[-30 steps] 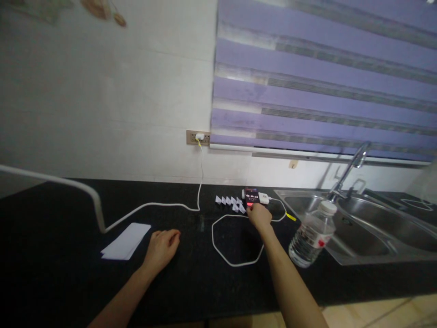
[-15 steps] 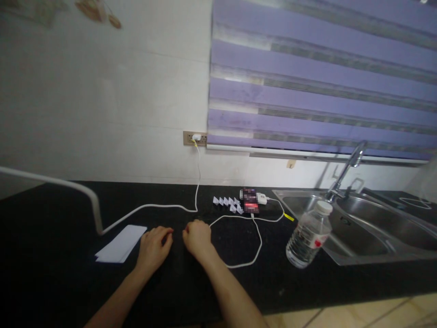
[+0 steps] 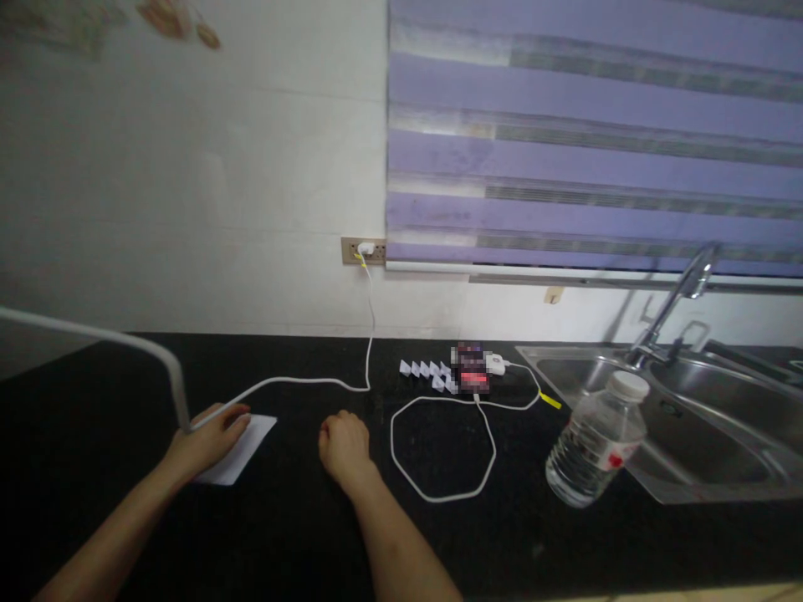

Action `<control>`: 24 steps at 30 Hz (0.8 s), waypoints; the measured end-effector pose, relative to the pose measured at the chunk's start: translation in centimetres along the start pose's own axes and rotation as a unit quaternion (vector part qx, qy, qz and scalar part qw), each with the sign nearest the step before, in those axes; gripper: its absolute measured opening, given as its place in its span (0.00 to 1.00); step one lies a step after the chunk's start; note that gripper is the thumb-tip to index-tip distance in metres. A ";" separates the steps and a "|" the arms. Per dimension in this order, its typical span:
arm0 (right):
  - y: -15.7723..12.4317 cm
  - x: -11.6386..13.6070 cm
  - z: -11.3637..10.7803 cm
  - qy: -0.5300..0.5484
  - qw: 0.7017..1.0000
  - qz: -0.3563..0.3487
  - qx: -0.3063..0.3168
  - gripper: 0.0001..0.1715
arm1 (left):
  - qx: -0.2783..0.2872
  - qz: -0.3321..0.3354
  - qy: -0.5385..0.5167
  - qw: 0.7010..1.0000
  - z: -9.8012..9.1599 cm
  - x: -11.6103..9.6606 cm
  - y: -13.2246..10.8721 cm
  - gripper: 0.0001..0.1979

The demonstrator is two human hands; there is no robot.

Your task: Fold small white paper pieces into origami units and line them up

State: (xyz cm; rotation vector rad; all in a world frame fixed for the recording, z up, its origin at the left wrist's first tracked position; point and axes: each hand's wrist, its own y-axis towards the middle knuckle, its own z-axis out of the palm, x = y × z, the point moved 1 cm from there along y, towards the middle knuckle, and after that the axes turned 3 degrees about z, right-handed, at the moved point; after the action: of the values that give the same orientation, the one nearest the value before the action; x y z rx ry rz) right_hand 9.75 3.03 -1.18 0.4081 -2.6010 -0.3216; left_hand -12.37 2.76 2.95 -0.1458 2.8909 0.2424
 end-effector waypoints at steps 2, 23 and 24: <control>-0.1 0.1 0.0 -0.001 1.000 -0.009 0.004 0.11 | 0.045 -0.038 0.027 0.998 0.4 0.8 0.1 0.26; 3.8 1.1 -1.7 -0.047 0.974 0.177 0.130 0.22 | 0.123 0.211 -0.046 0.969 4.9 -8.0 2.5 0.34; 3.9 1.3 -1.6 -0.046 0.972 0.185 0.136 0.23 | 0.126 0.178 -0.030 0.975 4.9 -7.8 2.4 0.35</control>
State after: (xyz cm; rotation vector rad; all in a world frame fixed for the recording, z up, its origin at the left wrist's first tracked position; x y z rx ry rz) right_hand 8.62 5.98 1.90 -0.0090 -2.7482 0.1473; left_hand -4.03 6.60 0.53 0.4197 2.8373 -0.0599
